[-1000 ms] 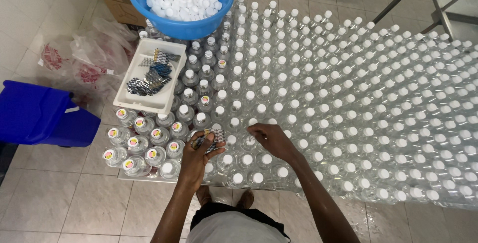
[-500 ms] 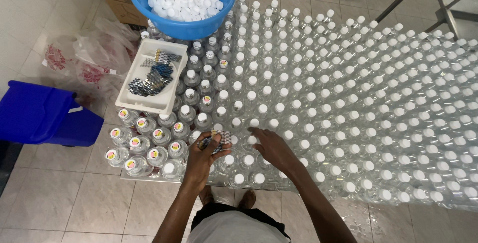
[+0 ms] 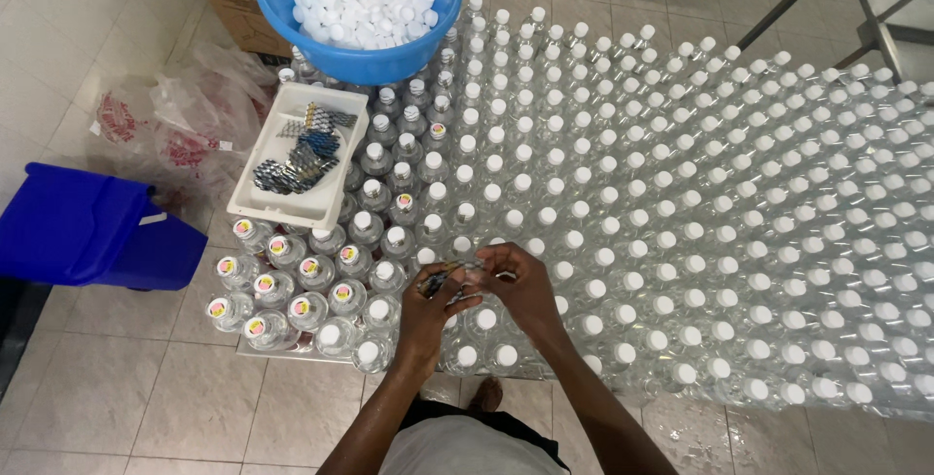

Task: The person stands at a table covered with rows of clear plastic bottles and repeatedly picks up small metallic caps from a white tray. They place each cap onto the top of a bottle one at a time, moving across the rows to continue the process.

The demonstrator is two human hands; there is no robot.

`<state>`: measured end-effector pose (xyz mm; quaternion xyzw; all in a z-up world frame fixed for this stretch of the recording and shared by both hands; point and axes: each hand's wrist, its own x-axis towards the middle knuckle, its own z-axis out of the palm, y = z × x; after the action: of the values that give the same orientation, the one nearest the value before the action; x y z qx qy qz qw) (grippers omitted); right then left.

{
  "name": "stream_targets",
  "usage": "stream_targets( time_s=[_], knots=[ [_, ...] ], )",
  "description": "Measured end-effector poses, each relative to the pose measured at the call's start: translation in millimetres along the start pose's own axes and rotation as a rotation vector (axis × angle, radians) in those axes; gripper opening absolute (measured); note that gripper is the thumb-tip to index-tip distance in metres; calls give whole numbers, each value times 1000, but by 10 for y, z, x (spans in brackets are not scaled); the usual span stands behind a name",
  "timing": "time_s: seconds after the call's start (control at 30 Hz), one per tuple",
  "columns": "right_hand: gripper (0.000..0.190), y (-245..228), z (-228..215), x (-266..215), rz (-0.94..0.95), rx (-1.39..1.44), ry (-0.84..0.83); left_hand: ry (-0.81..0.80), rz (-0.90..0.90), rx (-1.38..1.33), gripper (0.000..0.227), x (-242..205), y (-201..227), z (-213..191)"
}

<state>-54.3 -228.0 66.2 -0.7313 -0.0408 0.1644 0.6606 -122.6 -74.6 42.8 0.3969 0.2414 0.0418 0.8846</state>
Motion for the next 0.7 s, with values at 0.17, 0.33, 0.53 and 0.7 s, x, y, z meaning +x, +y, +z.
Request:
stream_targets(
  time_s=[0.17,0.33,0.53,0.7],
  knots=[
    [46,-4,-146,76,12,94,43,-27,-7,14,14,9,37,47],
    [47,-83,-268,180,43,106,3,-7,9,26,15,67,57,14],
    [38,-79,-451,469,45,62,12,67,70,3,17,233,68,-250],
    [31,222,-524,849,6,-437,85,120,115,-4,17,285,142,-393]
  ],
)
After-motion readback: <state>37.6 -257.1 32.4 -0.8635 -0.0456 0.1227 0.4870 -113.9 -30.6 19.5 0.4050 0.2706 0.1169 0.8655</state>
